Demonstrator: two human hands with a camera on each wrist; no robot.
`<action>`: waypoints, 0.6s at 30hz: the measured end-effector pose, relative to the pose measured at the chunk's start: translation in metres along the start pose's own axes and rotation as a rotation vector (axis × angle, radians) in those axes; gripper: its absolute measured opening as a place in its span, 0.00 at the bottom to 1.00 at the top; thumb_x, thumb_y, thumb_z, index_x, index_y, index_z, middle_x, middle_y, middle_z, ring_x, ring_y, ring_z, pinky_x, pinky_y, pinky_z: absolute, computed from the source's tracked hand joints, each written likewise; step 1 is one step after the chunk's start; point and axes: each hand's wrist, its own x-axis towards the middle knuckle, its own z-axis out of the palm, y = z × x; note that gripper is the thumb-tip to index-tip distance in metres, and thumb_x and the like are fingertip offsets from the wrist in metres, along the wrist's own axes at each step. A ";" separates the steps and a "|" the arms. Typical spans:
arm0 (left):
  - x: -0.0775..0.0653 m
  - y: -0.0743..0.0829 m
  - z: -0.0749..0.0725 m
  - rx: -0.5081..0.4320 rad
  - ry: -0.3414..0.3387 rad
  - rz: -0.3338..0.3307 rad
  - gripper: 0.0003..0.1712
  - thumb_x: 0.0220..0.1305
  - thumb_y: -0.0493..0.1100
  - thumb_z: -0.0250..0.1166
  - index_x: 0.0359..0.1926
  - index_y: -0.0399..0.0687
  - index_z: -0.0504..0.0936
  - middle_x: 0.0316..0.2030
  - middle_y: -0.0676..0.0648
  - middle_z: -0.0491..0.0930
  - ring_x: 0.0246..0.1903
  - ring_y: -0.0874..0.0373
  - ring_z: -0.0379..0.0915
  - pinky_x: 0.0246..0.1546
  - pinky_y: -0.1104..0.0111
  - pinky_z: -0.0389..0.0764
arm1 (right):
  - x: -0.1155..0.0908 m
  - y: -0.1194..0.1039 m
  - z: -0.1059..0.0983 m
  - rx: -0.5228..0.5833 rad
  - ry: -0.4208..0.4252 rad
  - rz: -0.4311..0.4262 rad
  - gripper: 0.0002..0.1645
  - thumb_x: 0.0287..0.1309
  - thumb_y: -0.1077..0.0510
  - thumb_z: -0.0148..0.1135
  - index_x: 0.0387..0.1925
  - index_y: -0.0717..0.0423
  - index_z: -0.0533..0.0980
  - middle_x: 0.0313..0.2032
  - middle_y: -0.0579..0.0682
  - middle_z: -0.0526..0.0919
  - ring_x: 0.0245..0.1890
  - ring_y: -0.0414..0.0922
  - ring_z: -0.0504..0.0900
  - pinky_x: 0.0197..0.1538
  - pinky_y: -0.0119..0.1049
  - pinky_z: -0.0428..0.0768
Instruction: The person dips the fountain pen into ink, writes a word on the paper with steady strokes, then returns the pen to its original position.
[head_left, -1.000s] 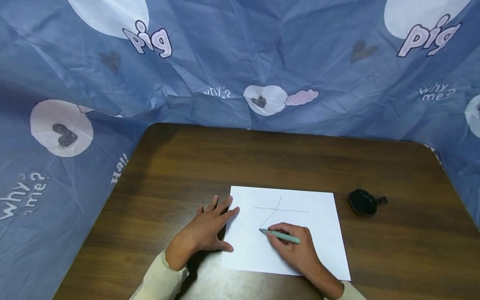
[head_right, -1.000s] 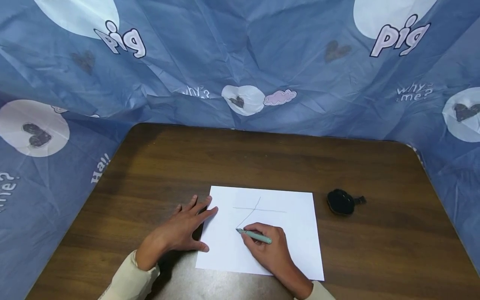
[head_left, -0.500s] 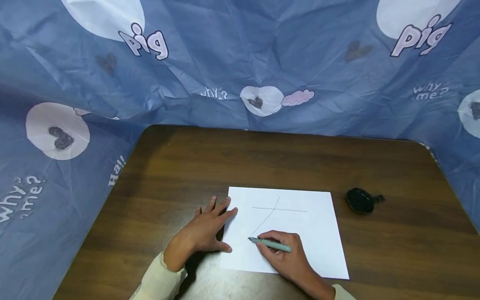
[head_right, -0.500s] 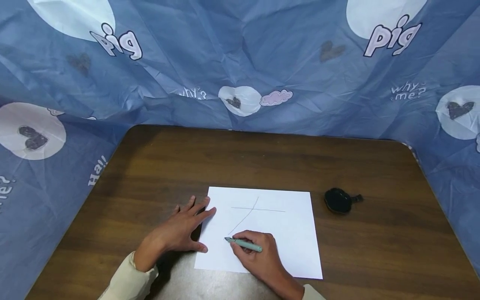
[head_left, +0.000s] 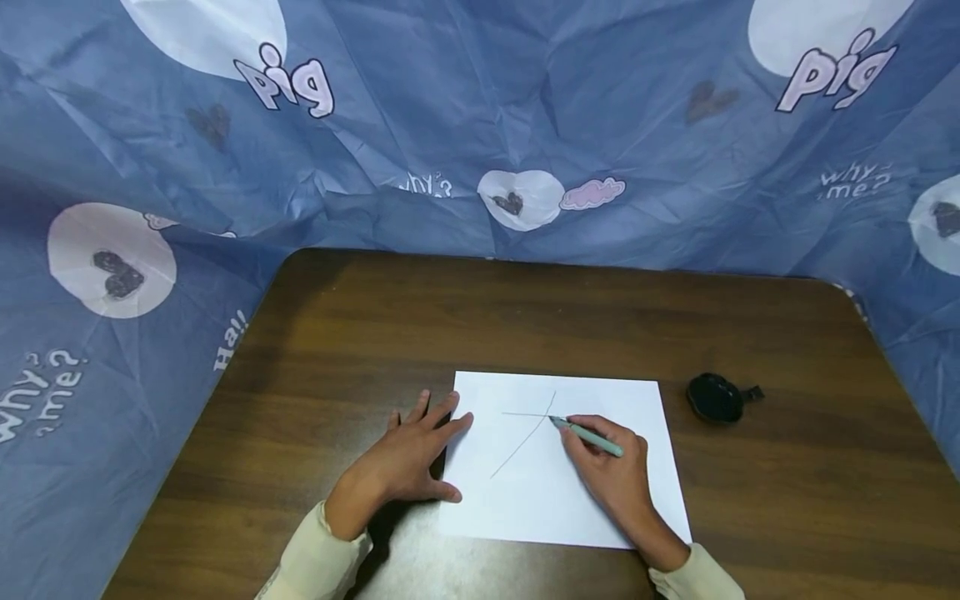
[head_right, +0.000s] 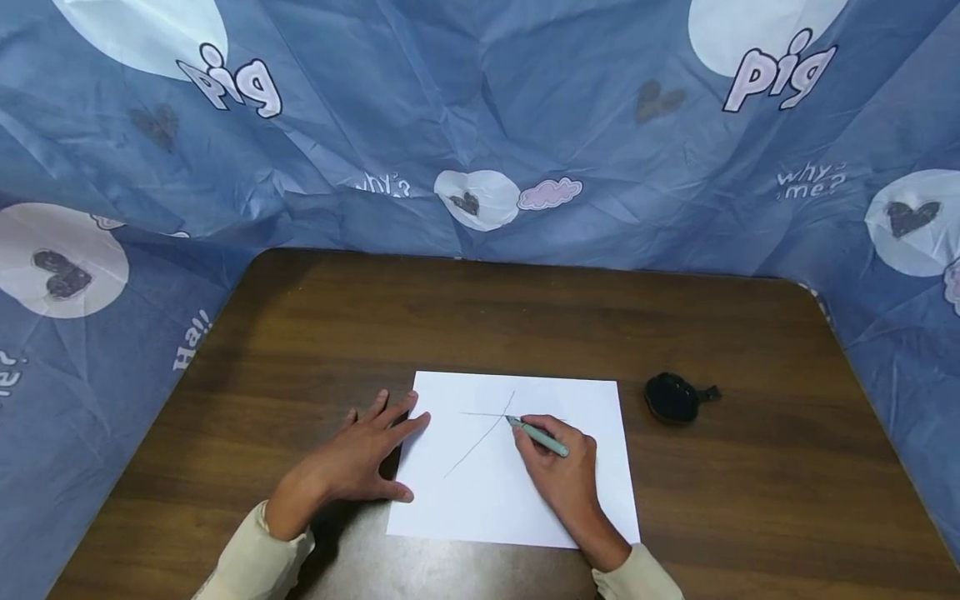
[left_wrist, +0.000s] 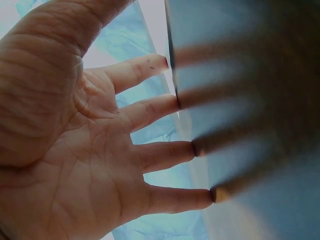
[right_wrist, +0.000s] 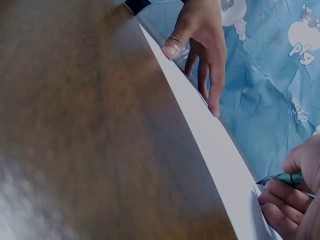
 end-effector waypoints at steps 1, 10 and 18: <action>0.000 0.000 0.000 -0.002 0.000 0.000 0.58 0.47 0.61 0.79 0.76 0.54 0.62 0.78 0.44 0.47 0.74 0.30 0.37 0.60 0.27 0.50 | 0.000 0.000 0.000 -0.001 -0.002 -0.004 0.07 0.53 0.62 0.74 0.37 0.57 0.87 0.32 0.43 0.89 0.28 0.39 0.85 0.31 0.28 0.79; -0.001 -0.001 -0.002 -0.005 -0.001 0.009 0.58 0.48 0.61 0.78 0.76 0.53 0.61 0.78 0.44 0.47 0.74 0.30 0.36 0.60 0.27 0.50 | 0.000 -0.001 0.003 -0.004 0.001 0.006 0.09 0.53 0.61 0.75 0.38 0.56 0.88 0.34 0.43 0.89 0.33 0.39 0.87 0.35 0.26 0.79; -0.001 -0.001 -0.001 -0.016 -0.004 0.010 0.57 0.48 0.61 0.78 0.76 0.53 0.62 0.78 0.43 0.47 0.74 0.30 0.36 0.60 0.27 0.49 | 0.000 -0.002 0.004 -0.042 0.013 -0.014 0.08 0.53 0.61 0.75 0.37 0.55 0.88 0.33 0.43 0.89 0.32 0.39 0.87 0.34 0.28 0.80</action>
